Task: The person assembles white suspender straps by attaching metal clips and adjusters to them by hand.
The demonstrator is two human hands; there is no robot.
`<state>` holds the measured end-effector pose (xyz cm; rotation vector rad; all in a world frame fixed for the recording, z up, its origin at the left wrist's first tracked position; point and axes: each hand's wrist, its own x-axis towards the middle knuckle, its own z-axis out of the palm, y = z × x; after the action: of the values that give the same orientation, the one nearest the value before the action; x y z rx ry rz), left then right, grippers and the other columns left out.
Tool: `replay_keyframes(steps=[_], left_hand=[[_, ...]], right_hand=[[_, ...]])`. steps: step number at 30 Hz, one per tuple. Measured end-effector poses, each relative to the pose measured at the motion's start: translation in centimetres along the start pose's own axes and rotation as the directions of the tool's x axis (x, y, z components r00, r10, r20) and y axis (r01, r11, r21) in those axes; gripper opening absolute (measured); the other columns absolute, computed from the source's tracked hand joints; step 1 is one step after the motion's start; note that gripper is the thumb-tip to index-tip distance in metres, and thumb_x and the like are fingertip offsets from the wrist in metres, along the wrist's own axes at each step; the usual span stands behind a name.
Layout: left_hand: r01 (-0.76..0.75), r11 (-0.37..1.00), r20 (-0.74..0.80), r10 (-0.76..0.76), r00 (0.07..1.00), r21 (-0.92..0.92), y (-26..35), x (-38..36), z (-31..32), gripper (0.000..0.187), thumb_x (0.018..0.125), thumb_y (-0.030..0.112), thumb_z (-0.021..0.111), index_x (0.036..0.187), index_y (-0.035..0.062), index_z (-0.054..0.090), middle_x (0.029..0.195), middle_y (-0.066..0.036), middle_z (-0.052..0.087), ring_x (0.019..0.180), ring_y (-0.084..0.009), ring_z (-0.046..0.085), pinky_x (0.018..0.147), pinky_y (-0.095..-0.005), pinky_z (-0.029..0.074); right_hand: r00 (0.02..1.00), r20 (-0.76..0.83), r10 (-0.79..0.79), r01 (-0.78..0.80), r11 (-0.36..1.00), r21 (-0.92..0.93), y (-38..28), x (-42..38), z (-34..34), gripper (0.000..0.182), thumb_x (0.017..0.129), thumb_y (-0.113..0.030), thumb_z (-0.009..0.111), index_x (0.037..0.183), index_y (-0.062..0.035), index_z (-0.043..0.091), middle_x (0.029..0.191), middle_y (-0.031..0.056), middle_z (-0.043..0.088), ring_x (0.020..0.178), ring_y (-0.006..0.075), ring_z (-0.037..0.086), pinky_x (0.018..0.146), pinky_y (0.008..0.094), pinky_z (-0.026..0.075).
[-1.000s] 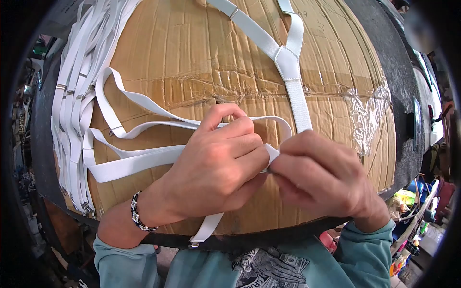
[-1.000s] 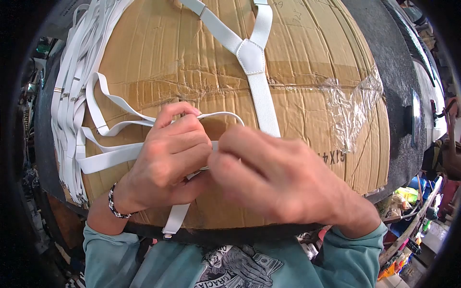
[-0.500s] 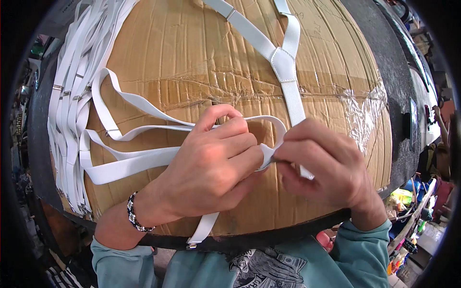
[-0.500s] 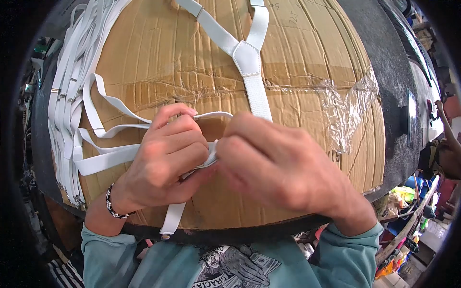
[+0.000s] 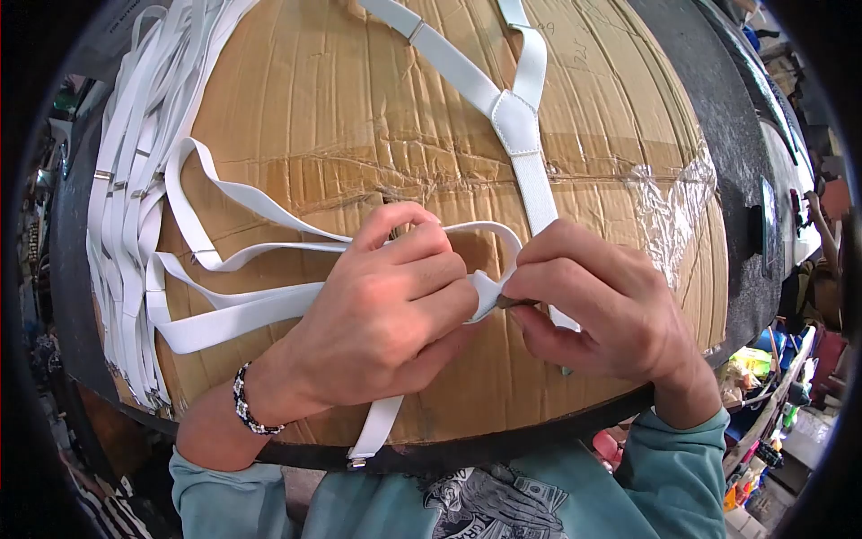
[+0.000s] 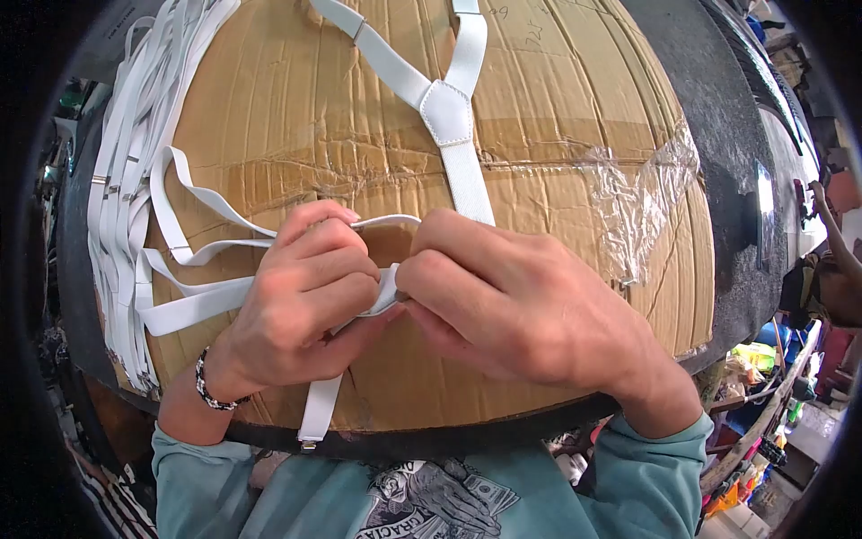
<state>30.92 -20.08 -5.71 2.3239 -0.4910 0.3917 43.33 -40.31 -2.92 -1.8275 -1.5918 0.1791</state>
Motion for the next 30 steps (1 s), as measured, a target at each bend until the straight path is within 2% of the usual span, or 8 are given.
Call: replay_keyframes(steps=[6, 9, 15, 18, 21, 24, 27, 30], left_hand=[[-0.016, 1.000, 0.028, 0.016, 0.999, 0.006, 0.0, -0.1, -0.2, 0.025, 0.065, 0.002, 0.084, 0.079, 0.0020, 0.063, 0.082, -0.005, 0.062, 0.081, -0.0257, 0.060, 0.092, -0.0485, 0.050], [-0.020, 1.000, 0.014, 0.020, 1.000, 0.005, 0.1, -0.1, -0.2, 0.025, 0.065, 0.002, 0.084, 0.079, 0.0016, 0.063, 0.083, -0.005, 0.062, 0.082, -0.0261, 0.060, 0.091, -0.0486, 0.050], [-0.024, 1.000, 0.038, 0.024, 0.999, -0.015, -0.1, 0.0, -0.4, 0.025, 0.066, 0.001, 0.084, 0.079, 0.0007, 0.063, 0.084, -0.006, 0.062, 0.083, -0.0265, 0.060, 0.092, -0.0487, 0.050], [-0.019, 0.999, 0.028, 0.020, 0.999, -0.034, -0.3, 0.2, -0.3, 0.024, 0.068, 0.001, 0.084, 0.079, 0.0006, 0.063, 0.083, -0.006, 0.062, 0.083, -0.0266, 0.060, 0.092, -0.0484, 0.050], [-0.012, 0.999, 0.015, 0.012, 1.000, -0.030, -0.1, 0.1, -0.2, 0.024, 0.069, 0.001, 0.084, 0.079, 0.0008, 0.062, 0.082, -0.006, 0.060, 0.082, -0.0266, 0.059, 0.091, -0.0481, 0.050], [-0.008, 1.000, -0.021, 0.008, 1.000, -0.024, -0.1, 0.0, 0.1, 0.025, 0.069, 0.002, 0.084, 0.079, 0.0010, 0.062, 0.080, -0.007, 0.058, 0.081, -0.0274, 0.059, 0.091, -0.0481, 0.050], [-0.004, 1.000, -0.037, 0.003, 0.999, -0.011, -0.1, 0.0, 0.0, 0.026, 0.068, 0.001, 0.083, 0.082, 0.0009, 0.061, 0.080, -0.008, 0.056, 0.081, -0.0291, 0.058, 0.092, -0.0483, 0.050], [-0.019, 1.000, -0.035, 0.018, 0.999, -0.005, -0.2, 0.0, 0.2, 0.027, 0.068, 0.001, 0.081, 0.085, 0.0017, 0.060, 0.082, -0.008, 0.055, 0.083, -0.0298, 0.058, 0.092, -0.0473, 0.049]], right_hand=[[0.995, -0.003, 0.103, -0.103, 0.995, -0.003, 0.7, -0.3, -0.8, 0.029, 0.070, 0.008, 0.079, 0.095, -0.0043, 0.071, 0.091, 0.0097, 0.067, 0.073, 0.0252, 0.068, 0.062, 0.0359, 0.055], [0.998, -0.020, 0.061, -0.059, 0.995, 0.082, -0.4, 0.0, -0.6, 0.029, 0.070, 0.007, 0.079, 0.096, -0.0046, 0.072, 0.089, 0.0094, 0.067, 0.074, 0.0253, 0.069, 0.062, 0.0358, 0.056], [0.998, 0.027, 0.050, -0.051, 0.996, 0.067, -0.4, 0.0, -0.2, 0.031, 0.070, 0.006, 0.081, 0.099, -0.0043, 0.071, 0.094, 0.0102, 0.068, 0.077, 0.0257, 0.071, 0.065, 0.0356, 0.058], [1.000, 0.001, 0.022, -0.022, 0.996, 0.084, 0.3, 0.0, -0.2, 0.021, 0.082, 0.002, 0.075, 0.097, -0.0035, 0.062, 0.092, 0.0099, 0.057, 0.071, 0.0292, 0.065, 0.060, 0.0395, 0.054], [0.998, 0.026, 0.064, -0.066, 0.996, 0.063, 1.2, -0.2, -0.6, 0.029, 0.073, 0.007, 0.079, 0.098, -0.0029, 0.071, 0.094, 0.0094, 0.067, 0.072, 0.0244, 0.069, 0.060, 0.0343, 0.055], [0.992, 0.037, 0.121, -0.124, 0.988, 0.090, 0.8, -0.1, -1.1, 0.028, 0.073, 0.007, 0.079, 0.098, -0.0031, 0.071, 0.094, 0.0095, 0.067, 0.067, 0.0233, 0.067, 0.057, 0.0335, 0.054], [0.998, 0.019, 0.062, -0.063, 0.991, 0.116, -0.5, 0.4, -1.0, 0.019, 0.082, 0.003, 0.075, 0.097, -0.0025, 0.064, 0.093, 0.0106, 0.060, 0.073, 0.0287, 0.066, 0.061, 0.0387, 0.055], [0.997, -0.063, -0.048, 0.054, 0.994, 0.096, -1.2, 0.7, 0.3, 0.026, 0.074, 0.006, 0.079, 0.097, -0.0036, 0.070, 0.092, 0.0101, 0.066, 0.070, 0.0242, 0.068, 0.059, 0.0350, 0.055]])
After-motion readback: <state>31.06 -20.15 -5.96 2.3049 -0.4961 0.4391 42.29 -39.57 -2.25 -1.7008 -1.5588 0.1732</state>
